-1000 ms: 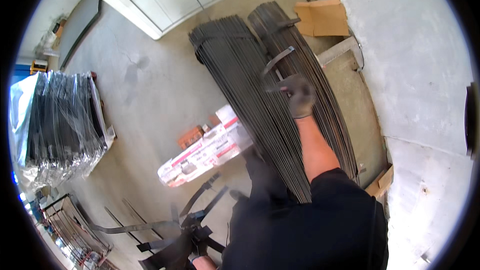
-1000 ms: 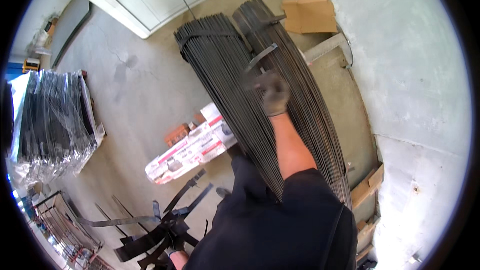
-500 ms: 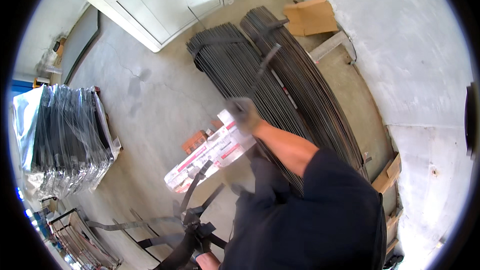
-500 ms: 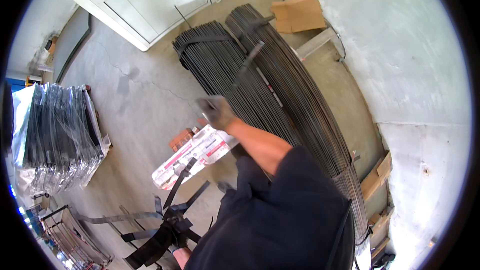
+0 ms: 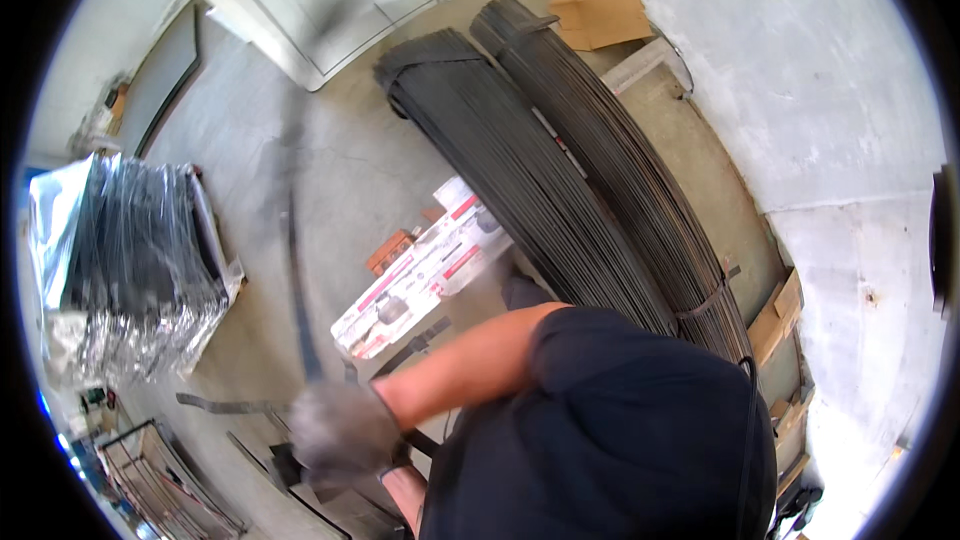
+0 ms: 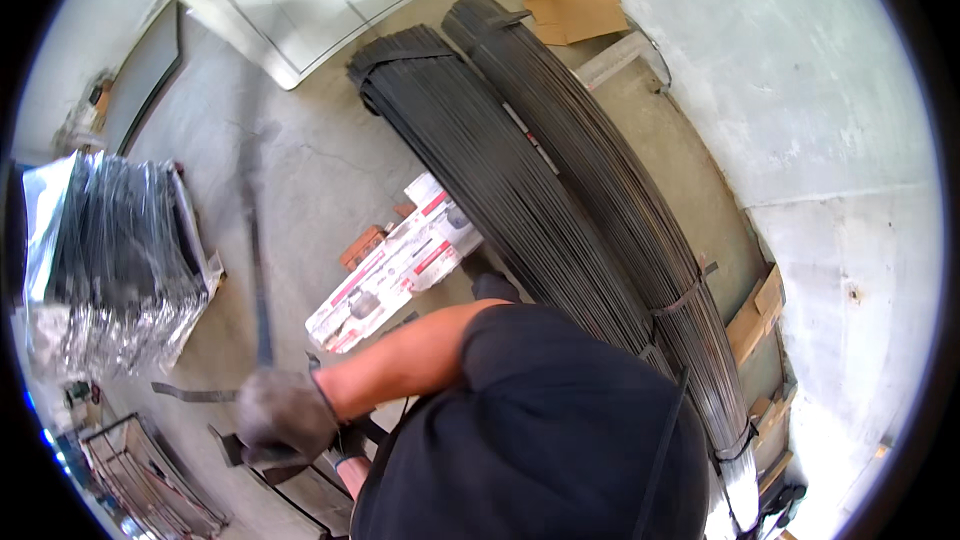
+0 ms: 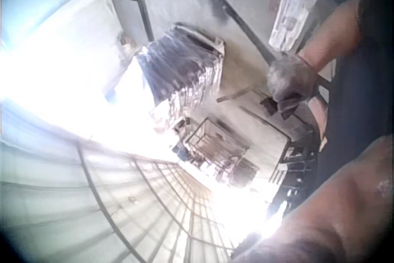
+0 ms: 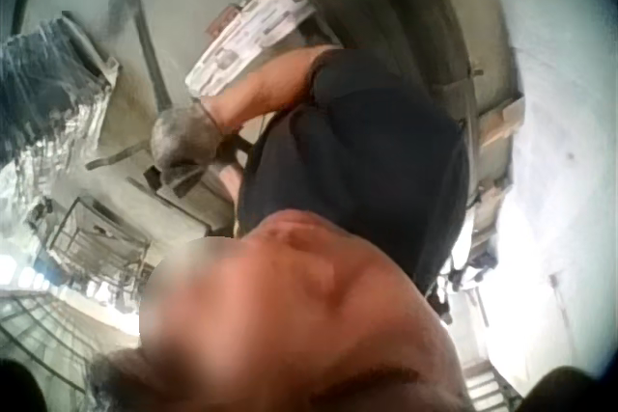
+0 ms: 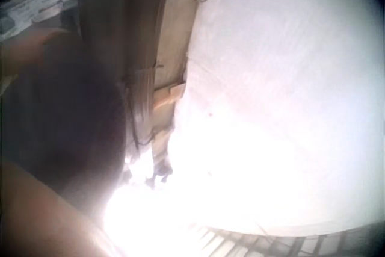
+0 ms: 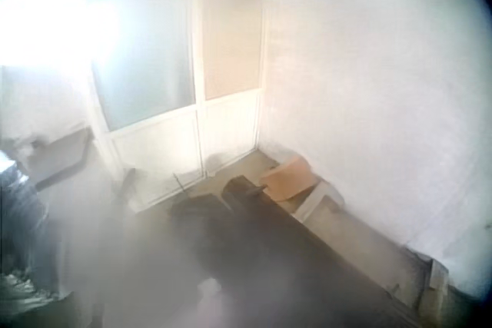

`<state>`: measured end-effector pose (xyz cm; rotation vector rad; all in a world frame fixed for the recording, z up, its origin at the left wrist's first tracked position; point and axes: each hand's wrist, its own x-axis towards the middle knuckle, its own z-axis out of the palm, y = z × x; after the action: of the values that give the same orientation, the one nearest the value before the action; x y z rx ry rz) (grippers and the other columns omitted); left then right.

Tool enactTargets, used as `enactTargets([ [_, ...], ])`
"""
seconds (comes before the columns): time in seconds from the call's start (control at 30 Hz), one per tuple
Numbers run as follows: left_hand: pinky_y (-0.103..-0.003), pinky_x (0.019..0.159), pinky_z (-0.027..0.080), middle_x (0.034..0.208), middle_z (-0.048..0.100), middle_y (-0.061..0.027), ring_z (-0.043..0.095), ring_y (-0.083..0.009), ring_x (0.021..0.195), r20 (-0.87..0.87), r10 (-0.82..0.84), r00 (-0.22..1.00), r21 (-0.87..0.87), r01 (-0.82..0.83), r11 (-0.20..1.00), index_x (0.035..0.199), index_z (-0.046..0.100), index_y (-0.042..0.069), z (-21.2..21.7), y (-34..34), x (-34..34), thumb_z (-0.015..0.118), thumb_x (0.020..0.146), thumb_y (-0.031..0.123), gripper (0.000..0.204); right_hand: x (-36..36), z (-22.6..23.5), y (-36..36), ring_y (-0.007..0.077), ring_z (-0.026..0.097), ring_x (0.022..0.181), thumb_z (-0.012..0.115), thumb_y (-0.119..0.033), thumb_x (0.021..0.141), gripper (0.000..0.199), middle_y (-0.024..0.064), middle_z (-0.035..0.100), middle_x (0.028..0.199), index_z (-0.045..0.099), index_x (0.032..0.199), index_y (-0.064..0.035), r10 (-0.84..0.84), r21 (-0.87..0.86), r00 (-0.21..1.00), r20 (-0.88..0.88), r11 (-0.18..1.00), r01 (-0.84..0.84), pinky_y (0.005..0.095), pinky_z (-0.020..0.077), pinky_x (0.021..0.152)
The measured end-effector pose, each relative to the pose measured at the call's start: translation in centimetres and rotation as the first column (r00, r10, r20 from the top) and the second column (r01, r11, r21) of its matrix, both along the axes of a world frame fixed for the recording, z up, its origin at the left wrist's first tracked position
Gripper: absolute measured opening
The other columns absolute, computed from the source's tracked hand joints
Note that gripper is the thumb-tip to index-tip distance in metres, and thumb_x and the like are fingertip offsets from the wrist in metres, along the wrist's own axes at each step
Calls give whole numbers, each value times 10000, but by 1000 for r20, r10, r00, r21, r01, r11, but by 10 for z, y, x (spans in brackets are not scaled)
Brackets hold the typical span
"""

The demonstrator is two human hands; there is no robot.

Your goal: The person lifts and carries a bundle of metal rods, places them on a rack, then walks to a forklift area and removes straps from a large bundle of rods. The person also walks around the workshop and briefly interacts with a coworker.

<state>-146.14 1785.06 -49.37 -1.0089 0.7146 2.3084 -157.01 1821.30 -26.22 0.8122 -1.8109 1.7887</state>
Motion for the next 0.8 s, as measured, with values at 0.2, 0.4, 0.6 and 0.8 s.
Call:
enactTargets([
  [0.2, -370, 740, 531, 926, 613, -59, 612, -223, 863, -260, 68, 963, -252, -135, 958, 1052, 635, 94, 73, -15, 59, 628, 1071, 292, 200, -19, 111, -83, 320, 671, 758, 783, -233, 827, 171, 39, 660, 728, 649, 745, -164, 514, 373, 789, -338, 842, -389, 485, 509, 692],
  [0.4, -327, 714, 551, 896, 600, -4, 607, -173, 832, -420, 434, 797, -167, -538, 826, 1106, 620, 129, 112, -69, 125, 606, 1099, 223, 95, 3, 101, -201, 314, 590, 634, 741, -125, 790, 90, 80, 593, 668, 668, 743, -102, 732, 361, 614, -295, 680, -638, 453, 450, 578],
  [0.6, -406, 875, 556, 966, 650, -65, 650, -219, 965, -762, 273, 587, -396, -756, 521, 1238, 605, 99, 92, -48, 210, 544, 1095, 218, 196, -29, 32, -255, 162, 435, 585, 603, -111, 1023, 183, 10, 492, 710, 597, 848, -59, 675, -126, 737, 25, 734, -668, 351, 298, 539],
  [0.8, -478, 900, 641, 1032, 709, -172, 736, -306, 953, -520, 370, 770, -847, -521, -105, 1188, 649, -27, 48, -53, 344, 592, 1095, 127, 188, 54, 25, -345, 103, 335, 549, 507, -221, 1142, 459, -15, 358, 625, 388, 715, -102, 926, -573, 284, 248, 377, -728, 299, 240, 510],
])
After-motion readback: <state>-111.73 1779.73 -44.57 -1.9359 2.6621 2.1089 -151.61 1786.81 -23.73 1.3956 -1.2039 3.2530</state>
